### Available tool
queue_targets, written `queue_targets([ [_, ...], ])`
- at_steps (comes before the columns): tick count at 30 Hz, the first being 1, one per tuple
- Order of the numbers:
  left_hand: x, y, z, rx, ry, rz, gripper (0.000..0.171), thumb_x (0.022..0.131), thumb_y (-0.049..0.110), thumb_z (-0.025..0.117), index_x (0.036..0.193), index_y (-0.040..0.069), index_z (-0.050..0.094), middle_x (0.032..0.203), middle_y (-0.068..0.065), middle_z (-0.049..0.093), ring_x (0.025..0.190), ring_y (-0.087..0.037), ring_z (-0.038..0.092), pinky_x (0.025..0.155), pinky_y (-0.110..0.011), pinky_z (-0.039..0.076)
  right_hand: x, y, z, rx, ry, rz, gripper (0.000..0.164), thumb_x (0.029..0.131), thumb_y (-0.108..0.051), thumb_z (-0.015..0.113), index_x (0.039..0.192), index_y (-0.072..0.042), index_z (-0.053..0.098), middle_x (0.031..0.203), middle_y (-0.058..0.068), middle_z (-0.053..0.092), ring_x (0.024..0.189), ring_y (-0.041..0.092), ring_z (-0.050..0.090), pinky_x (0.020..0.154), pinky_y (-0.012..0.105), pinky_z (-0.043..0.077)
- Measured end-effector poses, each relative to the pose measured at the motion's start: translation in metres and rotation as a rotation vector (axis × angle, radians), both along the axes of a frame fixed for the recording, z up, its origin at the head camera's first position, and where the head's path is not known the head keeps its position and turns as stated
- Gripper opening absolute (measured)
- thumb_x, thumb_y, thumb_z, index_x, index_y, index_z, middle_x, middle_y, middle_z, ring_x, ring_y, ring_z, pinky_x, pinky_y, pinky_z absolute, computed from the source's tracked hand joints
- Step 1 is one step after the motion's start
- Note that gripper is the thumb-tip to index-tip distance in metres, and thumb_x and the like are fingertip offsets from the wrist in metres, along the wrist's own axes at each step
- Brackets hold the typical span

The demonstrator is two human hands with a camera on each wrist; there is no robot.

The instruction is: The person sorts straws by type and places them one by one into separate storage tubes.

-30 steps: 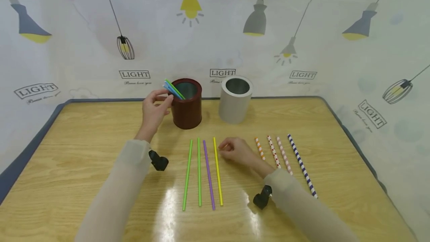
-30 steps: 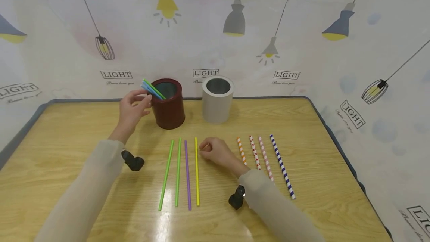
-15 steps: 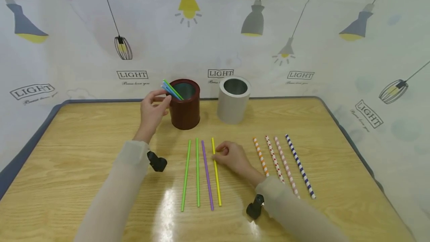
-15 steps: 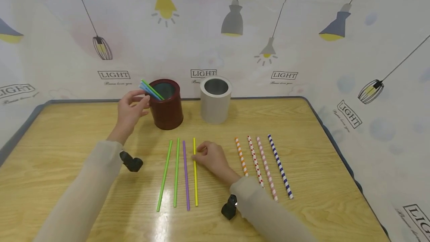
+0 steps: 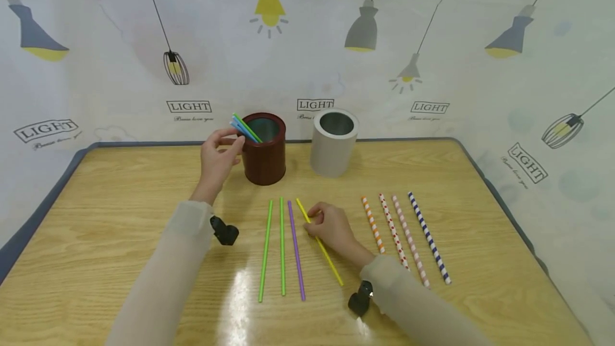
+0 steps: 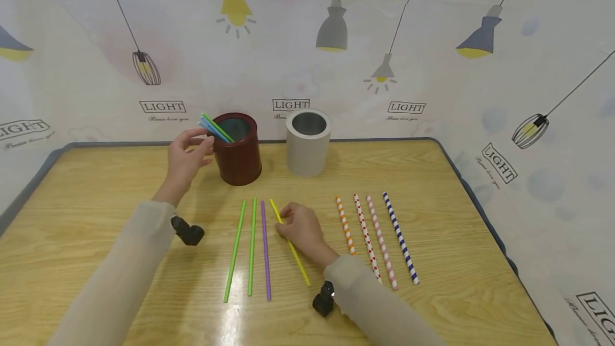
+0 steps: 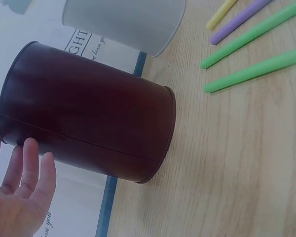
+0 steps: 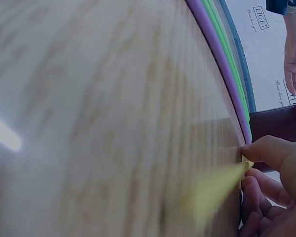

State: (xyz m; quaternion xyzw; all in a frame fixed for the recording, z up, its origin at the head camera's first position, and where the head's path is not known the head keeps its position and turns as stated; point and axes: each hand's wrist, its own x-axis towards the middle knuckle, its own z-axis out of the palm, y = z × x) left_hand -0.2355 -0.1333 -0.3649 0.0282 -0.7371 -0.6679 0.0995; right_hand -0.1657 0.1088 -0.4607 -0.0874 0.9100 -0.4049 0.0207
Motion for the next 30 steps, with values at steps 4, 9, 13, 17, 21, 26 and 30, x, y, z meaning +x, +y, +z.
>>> queue_targets([
  [4,0.002,0.001,0.002,0.004,0.008,-0.006,0.036,0.088,0.018,0.062,0.118,-0.001,0.055,0.091,-0.005,0.051,0.08,-0.03,0.061,0.056,-0.017,0.051,0.0,0.001,0.003,0.0,-0.019,-0.008,0.018,0.073,-0.007,0.074,0.087,-0.004,0.064,0.061,-0.001,0.052,0.054,0.009,0.046,0.048,0.022,0.039],
  [9,0.002,0.001,0.001,-0.002,0.013,-0.005,0.036,0.088,0.017,0.062,0.118,-0.001,0.055,0.09,-0.005,0.052,0.079,-0.029,0.061,0.056,-0.019,0.052,0.001,0.002,0.007,-0.006,-0.018,-0.008,0.014,0.072,-0.004,0.07,0.084,-0.003,0.063,0.062,-0.001,0.054,0.055,0.008,0.048,0.049,0.022,0.041],
  [13,0.003,0.001,0.002,-0.01,0.008,-0.003,0.035,0.088,0.017,0.061,0.118,-0.001,0.055,0.09,-0.005,0.052,0.078,-0.027,0.061,0.058,-0.021,0.053,0.001,0.004,0.007,-0.01,0.013,-0.001,0.012,0.07,-0.001,0.067,0.082,-0.001,0.063,0.062,0.0,0.056,0.056,0.008,0.049,0.05,0.021,0.042],
  [17,0.002,0.0,0.002,-0.019,0.004,-0.001,0.035,0.088,0.018,0.061,0.118,0.0,0.055,0.09,-0.005,0.052,0.079,-0.028,0.061,0.061,-0.024,0.054,0.001,0.004,0.007,-0.012,0.005,-0.007,0.012,0.07,-0.001,0.066,0.082,0.0,0.064,0.065,0.001,0.058,0.058,0.009,0.051,0.051,0.021,0.044],
  [21,-0.002,-0.002,-0.003,-0.012,0.005,-0.002,0.036,0.088,0.018,0.062,0.118,0.001,0.055,0.091,-0.005,0.052,0.078,-0.028,0.061,0.061,-0.025,0.054,0.0,0.004,0.008,-0.026,-0.037,-0.016,0.013,0.071,-0.002,0.065,0.083,0.0,0.064,0.067,0.002,0.058,0.059,0.01,0.052,0.052,0.021,0.045],
  [26,-0.011,-0.006,-0.014,-0.002,0.009,0.003,0.037,0.086,0.023,0.064,0.118,0.005,0.057,0.092,-0.004,0.053,0.078,-0.026,0.061,0.06,-0.025,0.054,-0.001,0.007,0.009,-0.047,-0.077,-0.01,0.011,0.071,-0.003,0.067,0.082,-0.001,0.065,0.068,0.001,0.057,0.061,0.011,0.052,0.052,0.021,0.045],
  [30,-0.014,-0.006,-0.02,-0.021,0.016,0.008,0.038,0.086,0.027,0.065,0.117,0.007,0.057,0.093,-0.004,0.053,0.079,-0.026,0.061,0.063,-0.026,0.055,-0.003,0.011,0.01,-0.061,-0.075,-0.003,0.009,0.073,-0.003,0.068,0.081,-0.002,0.066,0.068,0.0,0.057,0.063,0.01,0.051,0.054,0.021,0.044],
])
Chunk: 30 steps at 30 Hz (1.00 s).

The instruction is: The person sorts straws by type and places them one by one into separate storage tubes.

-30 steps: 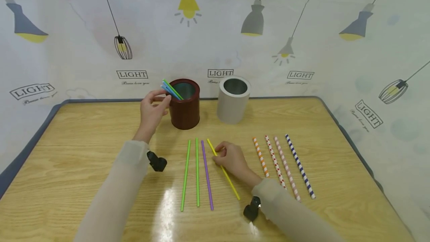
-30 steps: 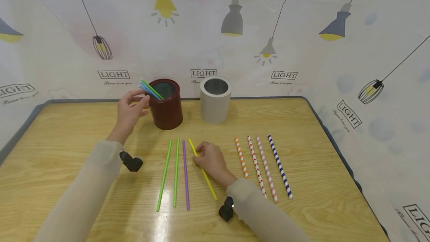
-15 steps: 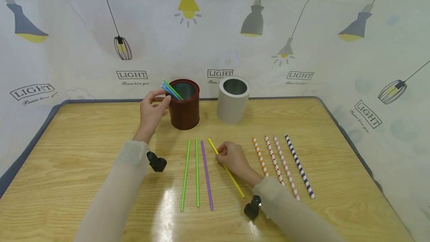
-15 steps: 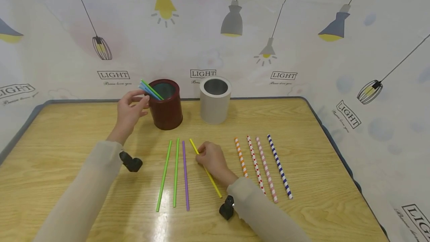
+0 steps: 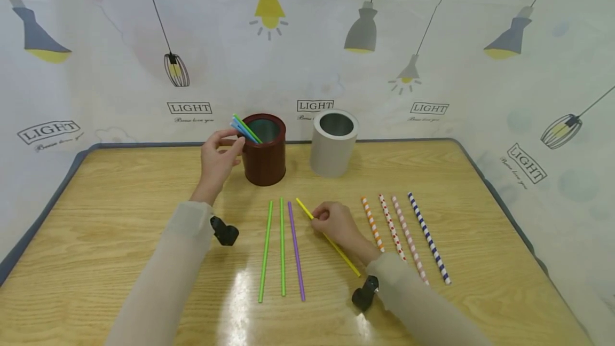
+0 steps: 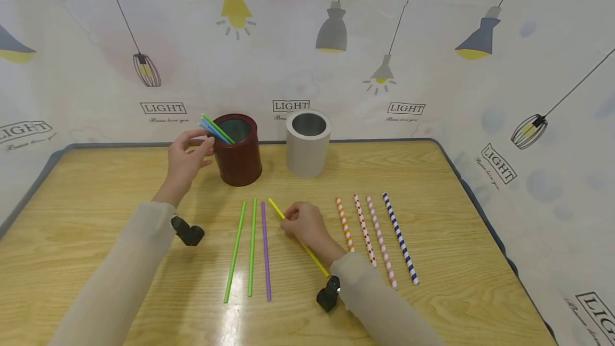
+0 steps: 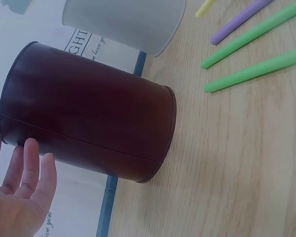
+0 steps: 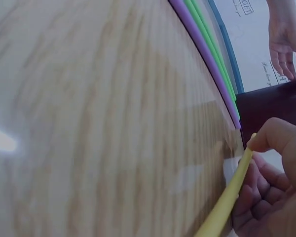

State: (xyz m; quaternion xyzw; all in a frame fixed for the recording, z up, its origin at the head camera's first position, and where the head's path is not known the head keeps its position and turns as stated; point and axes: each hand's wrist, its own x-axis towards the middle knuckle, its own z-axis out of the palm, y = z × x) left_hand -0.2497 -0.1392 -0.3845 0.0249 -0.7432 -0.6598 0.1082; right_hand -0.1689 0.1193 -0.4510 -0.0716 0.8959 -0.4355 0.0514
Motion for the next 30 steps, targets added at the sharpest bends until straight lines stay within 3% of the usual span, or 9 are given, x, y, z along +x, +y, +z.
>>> queue_targets([
  [11,-0.001,0.0,-0.001,-0.026,0.002,0.01,0.039,0.086,0.028,0.064,0.117,0.006,0.057,0.093,-0.004,0.053,0.079,-0.025,0.062,0.063,-0.027,0.055,-0.004,0.01,0.003,-0.107,-0.005,0.1,0.011,0.074,-0.001,0.063,0.085,0.0,0.067,0.069,0.001,0.059,0.061,0.009,0.051,0.053,0.019,0.044],
  [24,-0.002,0.0,0.0,-0.033,-0.011,0.007,0.039,0.086,0.029,0.064,0.117,0.007,0.057,0.094,-0.004,0.053,0.078,-0.023,0.062,0.063,-0.026,0.055,-0.021,0.014,0.029,-0.139,0.082,0.088,0.011,0.077,-0.005,0.064,0.087,-0.002,0.068,0.074,0.002,0.062,0.066,0.012,0.055,0.057,0.023,0.046],
  [30,-0.002,0.0,0.0,-0.029,-0.016,0.009,0.039,0.086,0.03,0.065,0.117,0.007,0.057,0.094,-0.004,0.053,0.079,-0.024,0.062,0.064,-0.029,0.055,-0.035,0.008,0.042,-0.17,0.127,0.125,0.013,0.077,-0.003,0.063,0.088,0.002,0.067,0.075,0.006,0.063,0.066,0.012,0.055,0.058,0.022,0.046],
])
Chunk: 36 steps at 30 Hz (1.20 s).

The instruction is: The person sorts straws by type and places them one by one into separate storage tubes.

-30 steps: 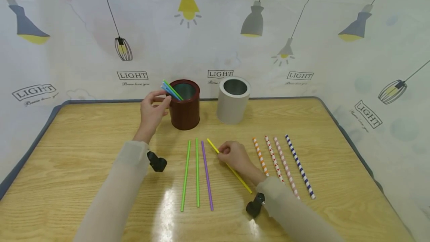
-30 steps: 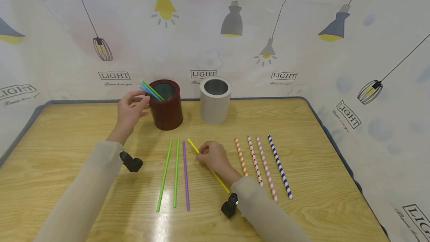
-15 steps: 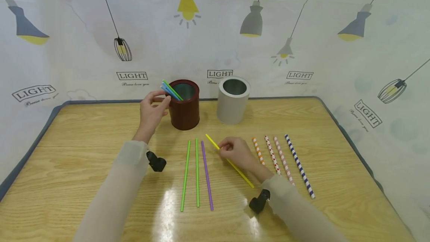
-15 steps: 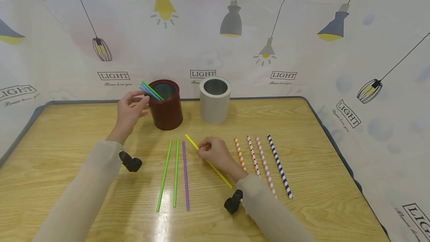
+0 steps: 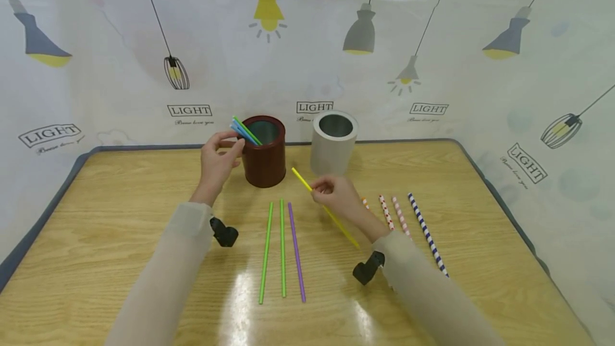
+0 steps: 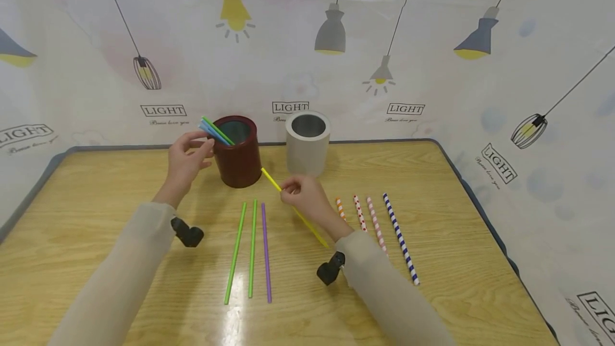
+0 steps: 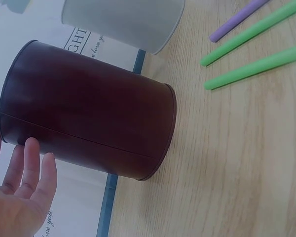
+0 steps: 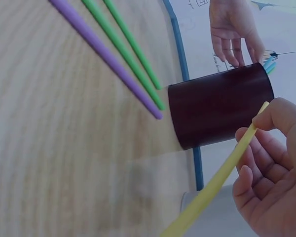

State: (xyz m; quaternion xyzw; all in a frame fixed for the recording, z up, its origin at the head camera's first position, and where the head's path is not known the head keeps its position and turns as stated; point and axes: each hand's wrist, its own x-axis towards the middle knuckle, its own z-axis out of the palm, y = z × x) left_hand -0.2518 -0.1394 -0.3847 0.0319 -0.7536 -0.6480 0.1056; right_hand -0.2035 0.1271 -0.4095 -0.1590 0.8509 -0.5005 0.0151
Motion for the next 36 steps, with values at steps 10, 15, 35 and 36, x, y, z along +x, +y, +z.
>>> queue_targets([
  [10,0.001,0.0,0.0,0.0,-0.003,-0.006,0.04,0.086,0.03,0.064,0.118,0.007,0.056,0.094,-0.004,0.053,0.084,-0.029,0.061,0.067,-0.03,0.055,-0.024,-0.019,0.029,-0.052,0.096,0.074,0.011,0.079,0.0,0.062,0.088,0.005,0.066,0.075,0.01,0.062,0.064,0.015,0.055,0.056,0.021,0.045],
  [15,0.001,-0.001,0.0,0.003,-0.004,-0.009,0.041,0.086,0.031,0.064,0.118,0.007,0.056,0.095,-0.005,0.053,0.082,-0.027,0.061,0.066,-0.029,0.055,-0.032,-0.027,0.044,-0.034,0.115,0.074,0.011,0.08,-0.001,0.062,0.089,0.005,0.065,0.075,0.01,0.062,0.064,0.016,0.055,0.056,0.021,0.044],
  [35,-0.001,-0.001,0.0,0.023,-0.01,-0.002,0.04,0.085,0.029,0.066,0.117,0.007,0.058,0.093,-0.004,0.053,0.079,-0.024,0.063,0.065,-0.029,0.055,-0.063,-0.056,0.088,-0.13,0.131,-0.027,0.014,0.084,-0.01,0.065,0.095,-0.001,0.067,0.077,0.007,0.064,0.064,0.016,0.058,0.055,0.023,0.048],
  [36,-0.001,-0.001,0.0,0.023,-0.011,-0.003,0.04,0.085,0.029,0.066,0.117,0.007,0.058,0.093,-0.004,0.053,0.079,-0.024,0.063,0.065,-0.029,0.055,-0.065,-0.056,0.09,-0.145,0.126,-0.032,0.015,0.084,-0.01,0.065,0.095,-0.001,0.067,0.076,0.006,0.063,0.064,0.016,0.058,0.055,0.024,0.047],
])
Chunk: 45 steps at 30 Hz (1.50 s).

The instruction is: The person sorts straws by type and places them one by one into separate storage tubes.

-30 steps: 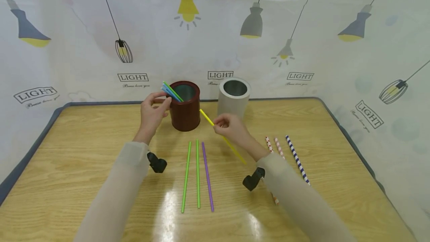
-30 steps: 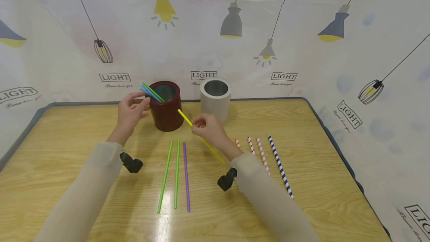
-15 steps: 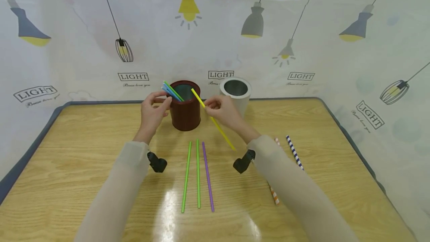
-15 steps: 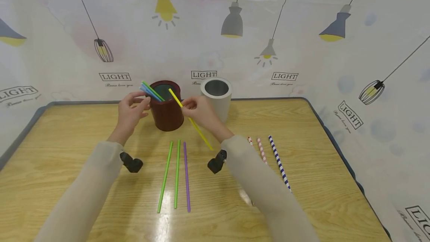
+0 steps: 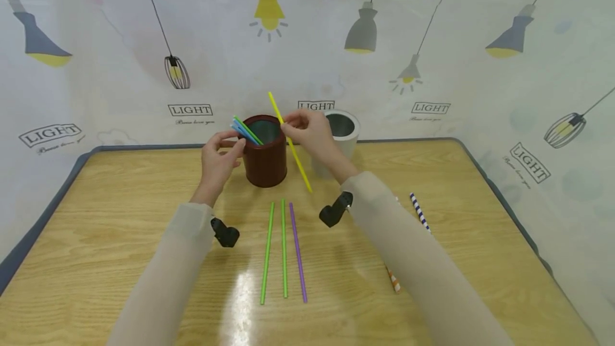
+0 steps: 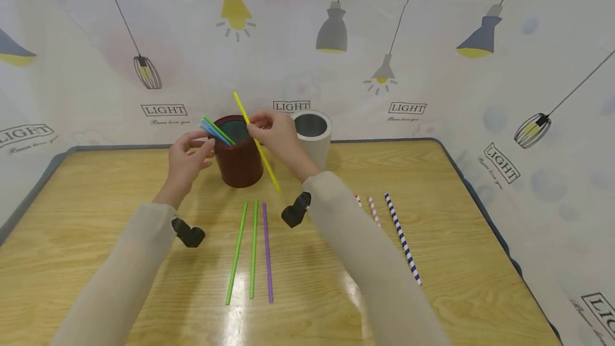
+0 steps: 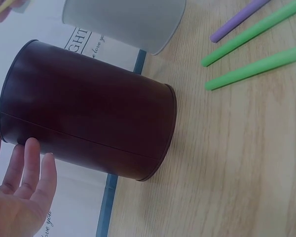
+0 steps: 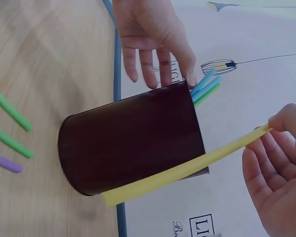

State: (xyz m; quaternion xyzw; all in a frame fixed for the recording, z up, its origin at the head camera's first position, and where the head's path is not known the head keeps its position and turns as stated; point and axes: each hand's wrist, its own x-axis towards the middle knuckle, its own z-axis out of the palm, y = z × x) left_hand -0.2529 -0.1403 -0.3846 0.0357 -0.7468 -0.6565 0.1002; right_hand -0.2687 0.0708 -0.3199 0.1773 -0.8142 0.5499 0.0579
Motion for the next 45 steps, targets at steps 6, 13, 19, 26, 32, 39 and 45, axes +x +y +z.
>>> queue_targets([
  [6,0.0,-0.001,-0.001,-0.006,0.003,0.006,0.039,0.084,0.03,0.066,0.116,0.008,0.058,0.093,-0.004,0.053,0.079,-0.024,0.062,0.064,-0.029,0.055,-0.01,-0.008,0.015,-0.09,0.01,0.02,0.016,0.084,-0.009,0.064,0.097,0.0,0.066,0.077,0.007,0.062,0.064,0.019,0.057,0.06,0.026,0.05],
  [13,-0.001,-0.001,-0.002,-0.002,0.012,0.008,0.037,0.084,0.029,0.067,0.114,0.009,0.059,0.092,-0.005,0.054,0.078,-0.027,0.062,0.058,-0.024,0.054,-0.02,-0.023,0.035,-0.171,0.032,0.011,0.017,0.084,-0.009,0.064,0.098,0.001,0.066,0.077,0.008,0.063,0.066,0.017,0.059,0.062,0.026,0.053],
  [19,-0.001,-0.001,-0.002,-0.007,0.021,0.005,0.037,0.084,0.029,0.066,0.115,0.009,0.059,0.092,-0.005,0.053,0.079,-0.029,0.062,0.061,-0.03,0.055,-0.029,-0.036,0.044,-0.277,0.085,-0.052,0.017,0.085,-0.008,0.064,0.099,0.001,0.066,0.082,0.01,0.065,0.069,0.018,0.061,0.064,0.026,0.053],
  [26,0.0,0.0,-0.001,-0.016,0.024,0.008,0.037,0.085,0.028,0.066,0.116,0.008,0.058,0.092,-0.004,0.054,0.082,-0.031,0.062,0.062,-0.031,0.055,-0.035,-0.045,0.049,-0.316,0.128,-0.146,0.02,0.085,-0.007,0.063,0.103,0.003,0.064,0.088,0.016,0.065,0.073,0.02,0.061,0.067,0.023,0.053],
  [32,0.0,0.0,-0.001,-0.015,0.031,0.01,0.036,0.085,0.027,0.066,0.115,0.008,0.058,0.091,-0.004,0.054,0.081,-0.032,0.062,0.061,-0.029,0.055,-0.035,-0.048,0.043,-0.285,0.144,-0.147,0.017,0.085,-0.009,0.064,0.099,0.001,0.064,0.086,0.011,0.065,0.071,0.015,0.063,0.067,0.022,0.053],
  [39,0.0,0.001,-0.001,-0.006,0.029,0.009,0.036,0.085,0.026,0.066,0.115,0.008,0.058,0.091,-0.004,0.053,0.079,-0.03,0.062,0.058,-0.026,0.054,-0.034,-0.045,0.021,-0.08,0.115,-0.091,0.016,0.085,-0.014,0.065,0.098,-0.004,0.066,0.087,0.007,0.066,0.075,0.015,0.063,0.065,0.022,0.051],
  [45,0.0,0.0,-0.001,-0.002,0.027,0.013,0.036,0.085,0.026,0.066,0.115,0.007,0.059,0.091,-0.005,0.053,0.077,-0.029,0.062,0.061,-0.031,0.055,-0.033,-0.041,0.006,0.13,0.085,0.111,0.015,0.087,-0.013,0.063,0.098,-0.003,0.064,0.091,0.007,0.065,0.08,0.014,0.061,0.07,0.021,0.05],
])
